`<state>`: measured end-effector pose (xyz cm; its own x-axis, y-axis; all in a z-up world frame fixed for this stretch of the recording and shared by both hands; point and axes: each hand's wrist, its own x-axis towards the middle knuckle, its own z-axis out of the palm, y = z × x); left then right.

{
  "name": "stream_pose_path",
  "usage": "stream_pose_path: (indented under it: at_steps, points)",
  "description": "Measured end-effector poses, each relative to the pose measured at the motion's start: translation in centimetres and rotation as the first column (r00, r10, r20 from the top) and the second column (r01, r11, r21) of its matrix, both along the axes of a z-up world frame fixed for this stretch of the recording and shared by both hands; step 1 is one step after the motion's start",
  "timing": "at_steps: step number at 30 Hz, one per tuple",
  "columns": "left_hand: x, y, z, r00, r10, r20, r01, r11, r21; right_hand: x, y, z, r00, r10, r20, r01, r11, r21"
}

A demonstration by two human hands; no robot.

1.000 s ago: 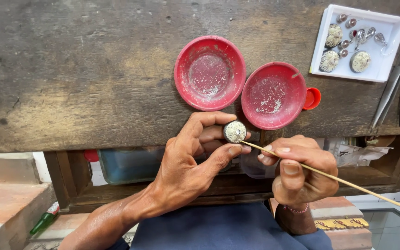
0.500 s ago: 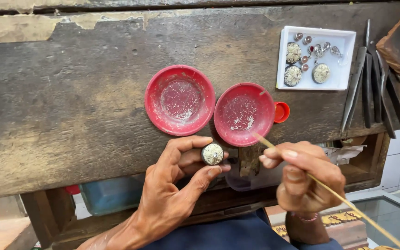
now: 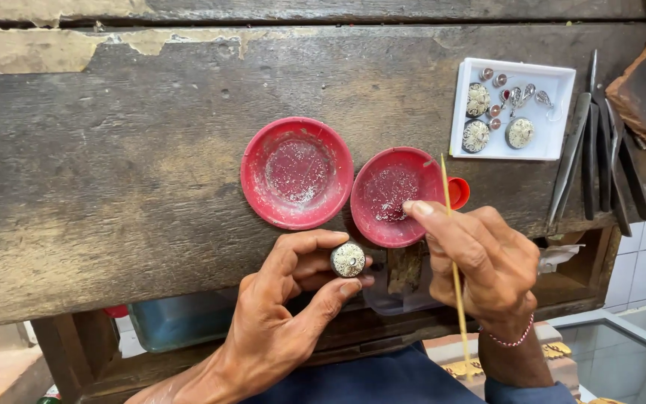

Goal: The person uses a wooden stick to apply a white granular substance from a red bowl onto a small round silver pendant. They repeatedly dip the stick and carefully place the granules onto the surface of the pendant, which is held in the other hand.

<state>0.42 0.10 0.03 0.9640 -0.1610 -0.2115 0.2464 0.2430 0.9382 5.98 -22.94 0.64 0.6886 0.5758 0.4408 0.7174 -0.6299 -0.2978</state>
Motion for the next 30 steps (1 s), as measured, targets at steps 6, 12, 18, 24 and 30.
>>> stream_pose_path:
  at_steps: [6,12,18,24,30]
  points:
    - [0.0,0.0,-0.1,1.0,-0.004,0.001,0.004,1.0,0.016,-0.3,1.3,0.4,0.999,0.006,-0.038,-0.002,0.996,0.094]
    - [0.1,0.0,0.1,1.0,-0.009,-0.002,0.009,1.0,-0.008,-0.6,-1.2,-2.9,0.997,-0.08,0.013,0.069,0.921,0.384]
    - [0.2,-0.3,0.2,1.0,0.008,0.015,-0.007,0.999,-0.039,-1.0,-1.5,-4.3,0.95,-0.311,0.003,0.269,0.827,0.494]
    - [0.2,-0.4,0.3,1.0,0.012,-0.021,-0.013,1.0,-0.002,-1.2,-1.1,-3.9,0.947,-0.315,-0.061,0.307,0.835,0.457]
    - [-0.4,-0.5,-0.5,0.999,-0.002,-0.045,0.005,0.997,0.077,-0.8,-0.3,-3.2,0.91,-0.405,-0.088,0.398,0.796,0.456]
